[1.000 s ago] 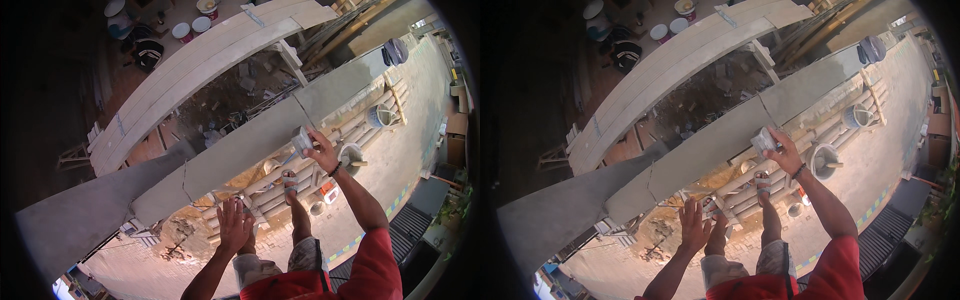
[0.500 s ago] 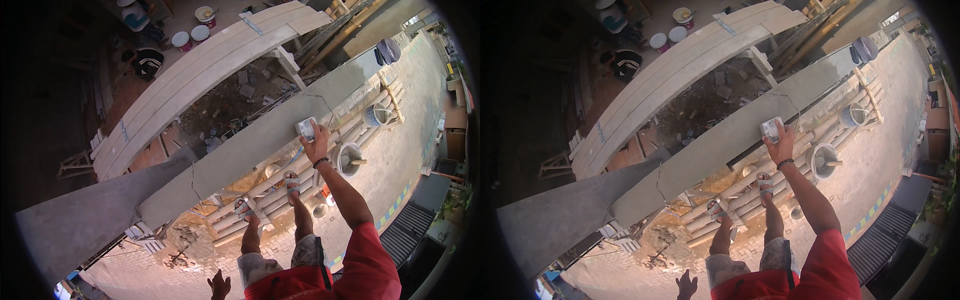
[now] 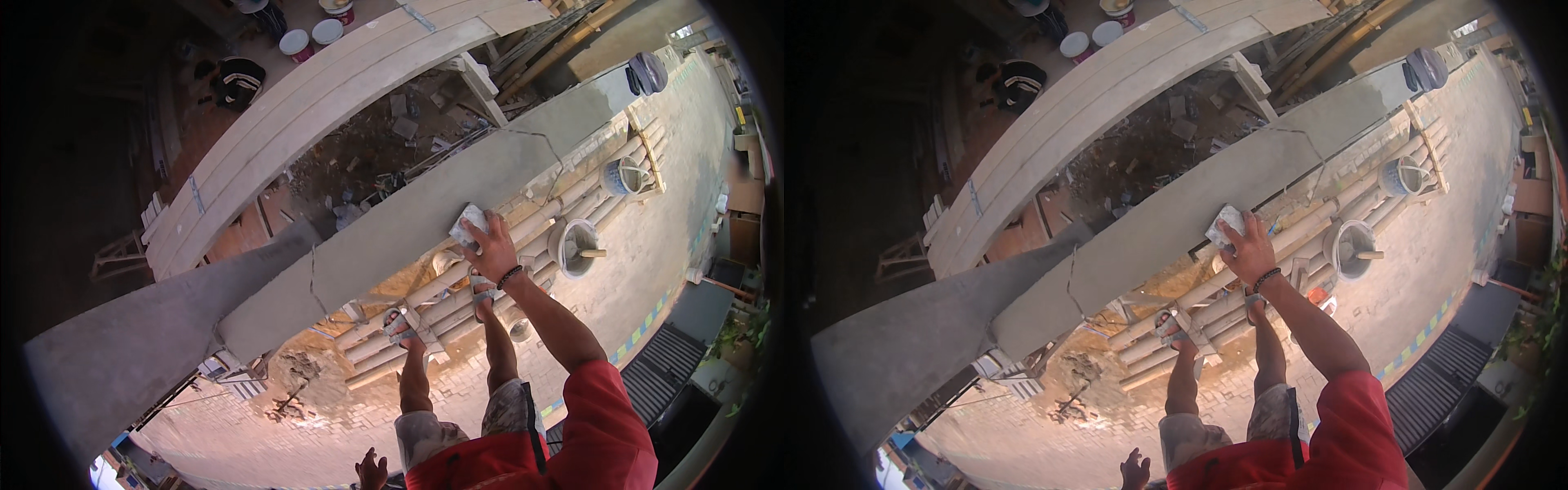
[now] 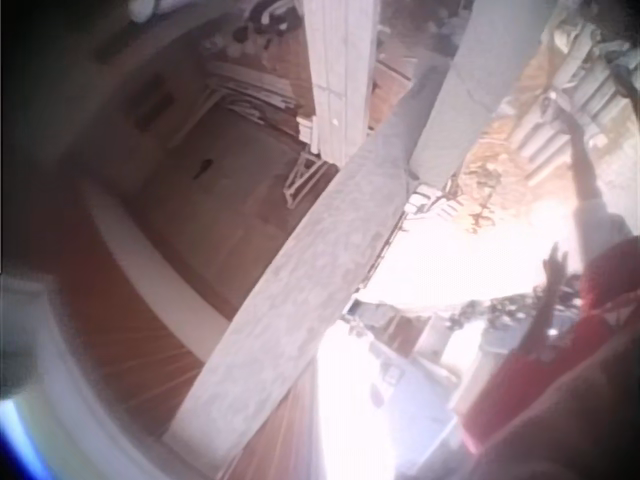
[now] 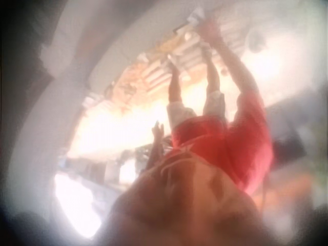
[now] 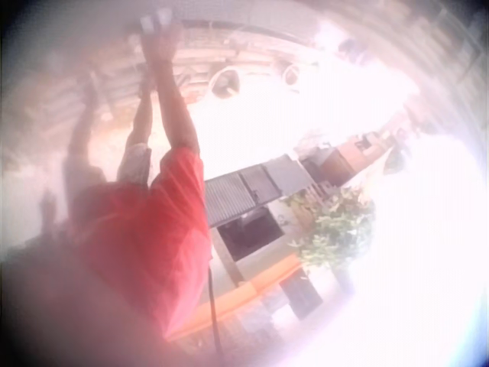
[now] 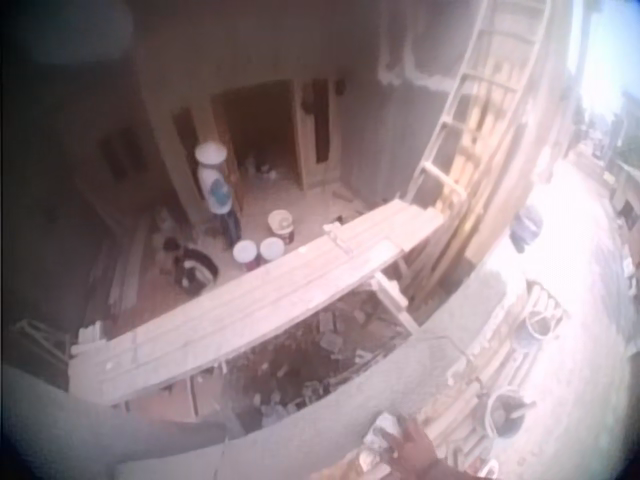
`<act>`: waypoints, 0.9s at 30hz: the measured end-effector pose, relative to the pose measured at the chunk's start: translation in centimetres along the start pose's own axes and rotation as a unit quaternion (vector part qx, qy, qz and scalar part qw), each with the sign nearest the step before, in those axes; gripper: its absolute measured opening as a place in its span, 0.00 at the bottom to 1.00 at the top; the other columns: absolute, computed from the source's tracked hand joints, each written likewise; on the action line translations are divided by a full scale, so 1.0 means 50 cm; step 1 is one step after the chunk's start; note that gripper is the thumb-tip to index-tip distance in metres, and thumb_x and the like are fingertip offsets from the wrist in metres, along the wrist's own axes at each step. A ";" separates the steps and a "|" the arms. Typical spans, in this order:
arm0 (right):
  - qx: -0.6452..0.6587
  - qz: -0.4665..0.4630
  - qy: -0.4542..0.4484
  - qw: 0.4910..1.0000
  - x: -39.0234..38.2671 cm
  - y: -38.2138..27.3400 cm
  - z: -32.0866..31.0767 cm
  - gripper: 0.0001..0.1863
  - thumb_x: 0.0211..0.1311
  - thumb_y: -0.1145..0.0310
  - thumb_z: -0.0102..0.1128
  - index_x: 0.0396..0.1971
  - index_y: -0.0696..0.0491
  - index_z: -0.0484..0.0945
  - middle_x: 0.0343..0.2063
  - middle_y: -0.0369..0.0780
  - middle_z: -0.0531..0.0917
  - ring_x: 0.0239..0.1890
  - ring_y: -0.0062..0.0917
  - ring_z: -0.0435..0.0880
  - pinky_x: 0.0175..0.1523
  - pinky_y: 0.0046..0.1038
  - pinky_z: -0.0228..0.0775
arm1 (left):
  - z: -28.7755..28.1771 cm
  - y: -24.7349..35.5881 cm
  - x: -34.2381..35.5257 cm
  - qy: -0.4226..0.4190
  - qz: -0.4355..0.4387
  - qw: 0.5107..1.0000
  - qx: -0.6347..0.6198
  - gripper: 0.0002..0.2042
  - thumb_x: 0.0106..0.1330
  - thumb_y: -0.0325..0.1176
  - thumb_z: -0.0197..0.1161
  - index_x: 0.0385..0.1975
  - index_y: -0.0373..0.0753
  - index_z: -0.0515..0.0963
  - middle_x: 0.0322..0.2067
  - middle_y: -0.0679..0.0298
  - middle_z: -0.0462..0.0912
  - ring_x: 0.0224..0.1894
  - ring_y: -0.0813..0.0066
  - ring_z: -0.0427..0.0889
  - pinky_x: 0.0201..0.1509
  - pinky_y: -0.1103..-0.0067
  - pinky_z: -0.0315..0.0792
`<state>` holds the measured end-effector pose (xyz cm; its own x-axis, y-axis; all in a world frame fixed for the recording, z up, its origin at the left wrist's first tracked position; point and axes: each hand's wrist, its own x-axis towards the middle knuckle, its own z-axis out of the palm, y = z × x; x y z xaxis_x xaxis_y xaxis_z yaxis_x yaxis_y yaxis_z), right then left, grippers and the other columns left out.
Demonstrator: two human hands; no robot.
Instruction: The person smooths a freshly poured concrete beam using a hand trowel. They repeatedly scrape and level the surface, occasionally wiping the trowel and checking the beam's edges while standing on bamboo scaffolding.
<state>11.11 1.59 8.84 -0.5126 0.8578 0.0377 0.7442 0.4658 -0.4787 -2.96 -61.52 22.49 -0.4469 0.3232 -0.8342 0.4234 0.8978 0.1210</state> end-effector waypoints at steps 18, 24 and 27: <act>-0.041 0.083 0.082 0.992 -0.022 -0.016 0.017 0.36 0.48 0.60 0.72 0.62 0.42 0.73 0.52 0.55 0.69 0.55 0.55 0.68 0.59 0.51 0.64 | -0.161 0.146 0.096 0.045 0.024 0.998 -0.029 0.31 0.66 0.43 0.63 0.67 0.40 0.66 0.56 0.55 0.80 0.63 0.58 0.75 0.74 0.44 0.34; -0.076 0.123 0.127 0.981 0.039 -0.063 0.070 0.35 0.51 0.58 0.71 0.62 0.45 0.73 0.50 0.56 0.69 0.50 0.53 0.69 0.56 0.50 0.64 | -0.144 0.106 0.109 0.022 -0.020 0.999 -0.029 0.31 0.66 0.44 0.63 0.67 0.41 0.66 0.57 0.56 0.80 0.63 0.57 0.75 0.74 0.43 0.33; -0.007 0.057 0.012 0.998 -0.024 -0.249 0.144 0.36 0.50 0.58 0.71 0.63 0.42 0.73 0.56 0.56 0.66 0.56 0.54 0.66 0.58 0.53 0.62 | -0.108 0.077 0.120 0.012 -0.016 0.999 -0.034 0.30 0.66 0.44 0.62 0.67 0.40 0.67 0.57 0.55 0.79 0.63 0.58 0.75 0.74 0.43 0.33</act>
<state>-0.61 -6.77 8.45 -0.4139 0.9103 0.0045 0.8029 0.3674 -0.4694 -8.26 -54.50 20.89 -0.4791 0.3003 -0.8248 0.3542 0.9259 0.1314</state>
